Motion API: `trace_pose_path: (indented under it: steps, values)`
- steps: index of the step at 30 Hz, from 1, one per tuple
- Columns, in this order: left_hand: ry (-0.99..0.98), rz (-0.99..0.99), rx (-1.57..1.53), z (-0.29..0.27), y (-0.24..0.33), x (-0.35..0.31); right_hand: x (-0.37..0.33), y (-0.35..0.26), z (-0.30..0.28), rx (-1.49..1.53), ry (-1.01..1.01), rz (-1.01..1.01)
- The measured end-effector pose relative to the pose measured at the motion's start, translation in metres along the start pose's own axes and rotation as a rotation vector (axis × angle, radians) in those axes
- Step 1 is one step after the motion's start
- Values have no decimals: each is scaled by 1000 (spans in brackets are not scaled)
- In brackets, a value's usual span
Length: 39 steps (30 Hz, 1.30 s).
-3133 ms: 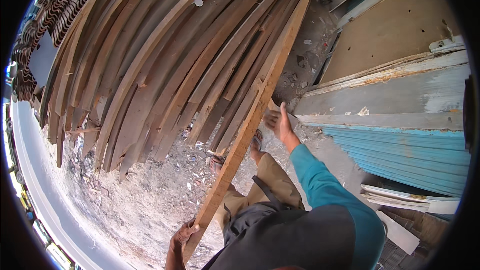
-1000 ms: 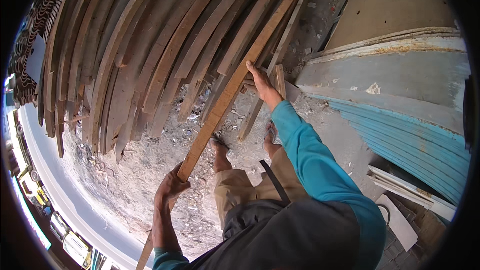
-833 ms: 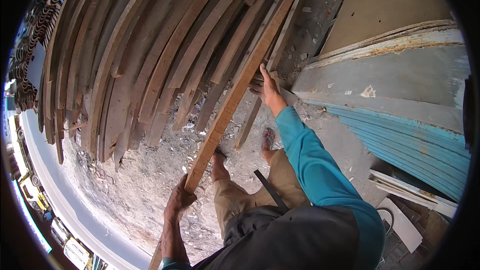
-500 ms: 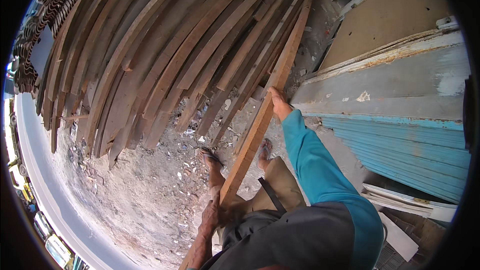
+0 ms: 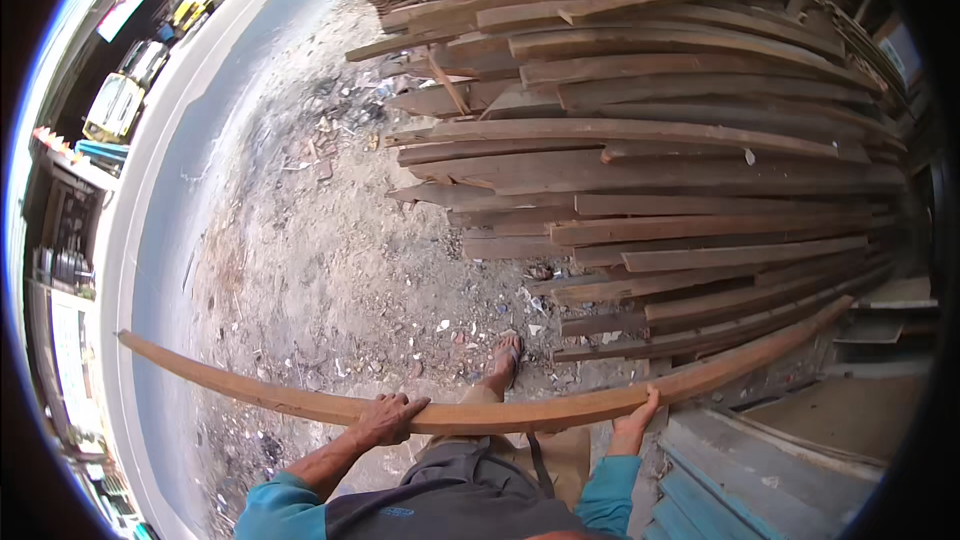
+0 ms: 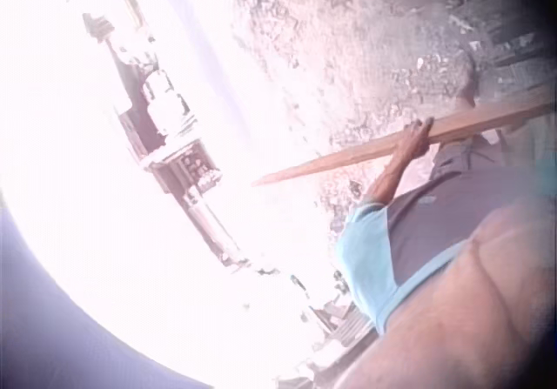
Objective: The person picks up wooden planks from a pile by hand, carries them across the workspace, and stacks them onto another pile.
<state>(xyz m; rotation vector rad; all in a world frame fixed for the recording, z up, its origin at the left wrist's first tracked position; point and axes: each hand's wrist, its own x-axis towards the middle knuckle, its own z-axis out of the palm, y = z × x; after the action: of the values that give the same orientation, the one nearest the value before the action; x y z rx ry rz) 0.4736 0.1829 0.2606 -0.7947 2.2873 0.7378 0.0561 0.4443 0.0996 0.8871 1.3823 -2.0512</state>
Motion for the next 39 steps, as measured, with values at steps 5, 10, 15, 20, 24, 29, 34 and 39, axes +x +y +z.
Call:
trace_pose_path:
  steps: [5, 10, 15, 20, 24, 29, 34, 39]
  values:
    - [231, 56, 13, 9, -11, -22, -65, -42, 15, -16, -152, -4]
    - [441, 95, 45, 24, 3, -40, -87, -81, 40, -3, -278, -278]
    - [650, 139, 33, -3, 13, -41, -137, -123, 47, 106, -624, -530]
    - [1151, 139, 31, -30, -19, -46, -210, -131, 141, 399, -955, -551]
    - [1241, 108, -26, -60, -64, -43, -239, -129, 210, 567, -1208, -542]
    - [1287, 104, -49, -120, -138, -39, -305, -108, 308, 657, -1497, -517]
    - [1216, 177, -124, -179, -216, -36, -420, 13, 418, 243, -1064, -944]
    - [1112, 209, -148, -207, -273, -6, -371, 43, 438, 503, -1559, -426]
